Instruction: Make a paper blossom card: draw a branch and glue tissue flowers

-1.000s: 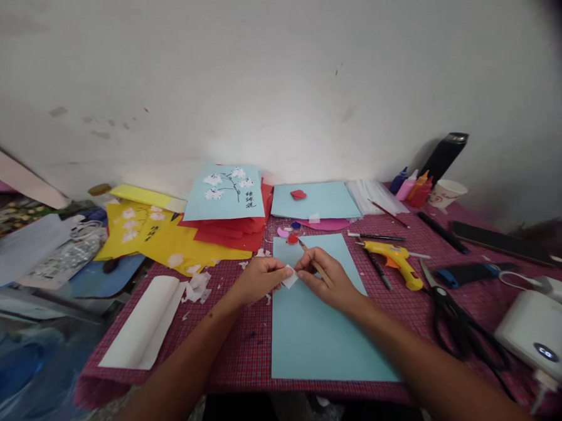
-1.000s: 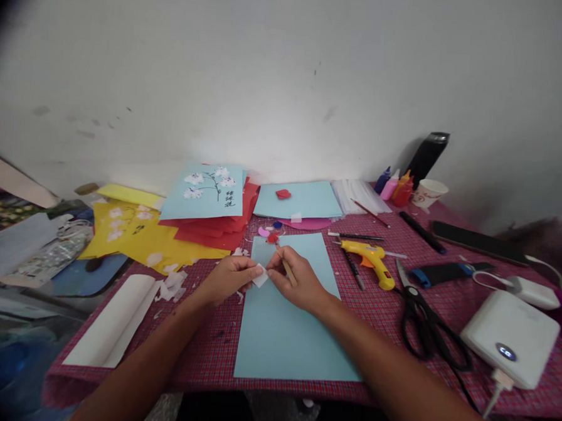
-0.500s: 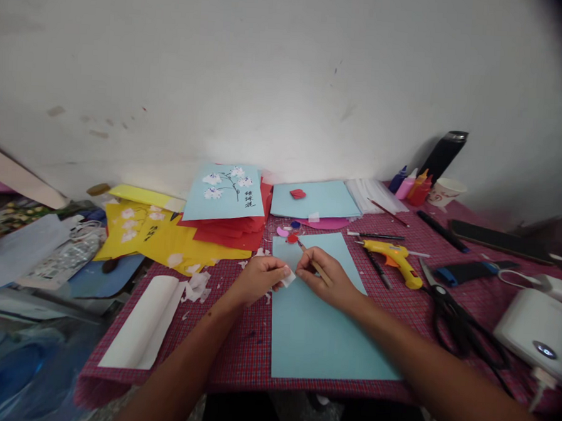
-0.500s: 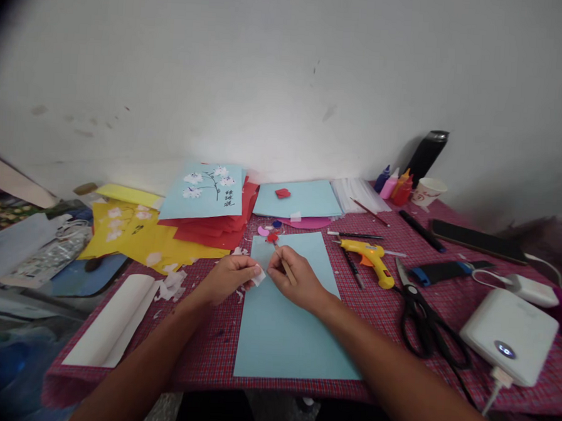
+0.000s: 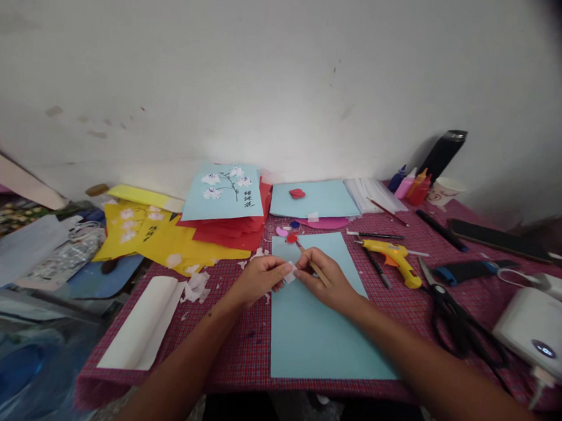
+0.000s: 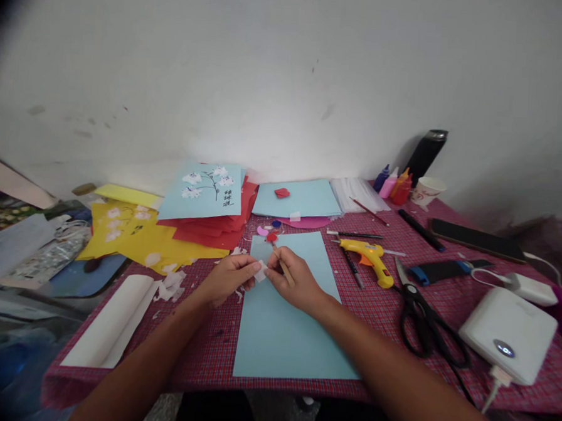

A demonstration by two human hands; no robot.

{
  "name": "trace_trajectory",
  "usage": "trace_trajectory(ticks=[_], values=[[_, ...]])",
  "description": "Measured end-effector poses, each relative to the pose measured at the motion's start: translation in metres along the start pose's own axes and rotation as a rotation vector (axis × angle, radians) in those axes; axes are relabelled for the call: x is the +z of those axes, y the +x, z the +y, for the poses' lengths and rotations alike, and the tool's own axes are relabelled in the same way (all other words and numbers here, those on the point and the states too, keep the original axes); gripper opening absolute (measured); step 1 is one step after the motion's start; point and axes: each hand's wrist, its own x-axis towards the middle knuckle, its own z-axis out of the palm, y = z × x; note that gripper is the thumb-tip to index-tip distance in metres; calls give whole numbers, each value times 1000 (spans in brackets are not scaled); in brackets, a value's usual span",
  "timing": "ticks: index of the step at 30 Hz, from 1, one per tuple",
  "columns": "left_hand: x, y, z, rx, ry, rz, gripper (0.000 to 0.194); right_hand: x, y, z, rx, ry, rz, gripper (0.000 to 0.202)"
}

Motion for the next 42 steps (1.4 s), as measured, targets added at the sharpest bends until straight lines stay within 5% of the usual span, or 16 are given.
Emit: trace_trajectory(ticks=[34,42], values=[[2,-2,6,-58,76,-12,43,-2,1,5,33,43,-12,18],[0,-1,3,-3,115,14,30,-3,1,8,5,16,-4,12]])
